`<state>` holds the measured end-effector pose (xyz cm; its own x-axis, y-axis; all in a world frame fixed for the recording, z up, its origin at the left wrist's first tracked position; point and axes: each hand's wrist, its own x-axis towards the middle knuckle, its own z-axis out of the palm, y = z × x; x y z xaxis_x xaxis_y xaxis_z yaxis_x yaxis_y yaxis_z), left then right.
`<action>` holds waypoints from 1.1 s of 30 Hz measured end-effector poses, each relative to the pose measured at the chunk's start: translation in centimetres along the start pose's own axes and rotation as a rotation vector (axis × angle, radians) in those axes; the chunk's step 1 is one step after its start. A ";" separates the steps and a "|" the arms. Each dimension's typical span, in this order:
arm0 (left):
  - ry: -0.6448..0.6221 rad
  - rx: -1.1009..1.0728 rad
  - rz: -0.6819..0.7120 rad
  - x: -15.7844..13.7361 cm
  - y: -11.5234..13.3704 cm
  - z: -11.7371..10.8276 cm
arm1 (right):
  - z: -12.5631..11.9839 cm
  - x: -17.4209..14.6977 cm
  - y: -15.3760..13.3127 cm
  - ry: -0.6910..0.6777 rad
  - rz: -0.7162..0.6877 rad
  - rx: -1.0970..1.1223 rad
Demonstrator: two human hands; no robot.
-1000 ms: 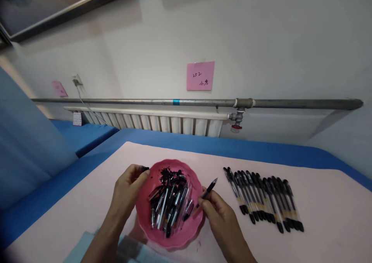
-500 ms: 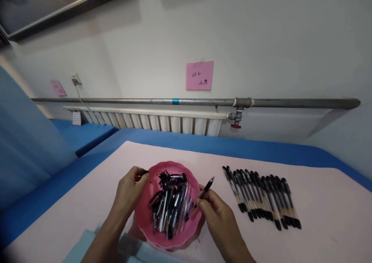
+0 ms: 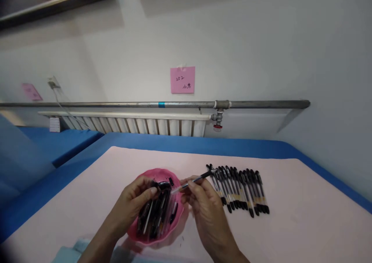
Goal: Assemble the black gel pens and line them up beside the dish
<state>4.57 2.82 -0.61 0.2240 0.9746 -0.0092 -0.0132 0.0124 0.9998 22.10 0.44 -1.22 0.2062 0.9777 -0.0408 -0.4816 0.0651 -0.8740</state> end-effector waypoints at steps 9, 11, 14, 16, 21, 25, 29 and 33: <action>-0.191 -0.188 -0.113 -0.5 -0.7 1.2 | 1.1 -1.1 -0.6 -0.076 -0.042 0.001; -0.184 -0.182 -0.115 -0.4 -0.6 1.1 | 1.0 -1.0 -0.7 -0.046 -0.051 0.011; -0.189 -0.156 -0.106 -0.4 -0.4 1.1 | 0.9 -0.9 -0.7 -0.052 -0.044 -0.033; -0.193 -0.136 -0.107 -0.4 -0.4 1.1 | 0.8 -0.9 -0.5 -0.067 -0.036 -0.070; -0.204 -0.103 -0.111 -0.5 -0.4 0.9 | 0.5 -0.8 -0.3 -0.087 -0.068 -0.159; -0.208 -0.078 -0.130 -0.5 -0.3 0.7 | 0.3 -0.8 -0.3 -0.086 -0.077 -0.195; -0.219 -0.065 -0.146 -0.5 -0.1 0.7 | 0.3 -0.8 -0.4 -0.101 -0.072 -0.181; -0.252 -0.067 -0.128 -0.5 -0.3 0.6 | 0.3 -0.8 -0.4 -0.122 -0.066 -0.168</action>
<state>5.08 2.20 -0.85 0.4626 0.8781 -0.1225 -0.0319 0.1546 0.9875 21.85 -0.33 -0.72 0.1227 0.9900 0.0693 -0.3199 0.1056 -0.9415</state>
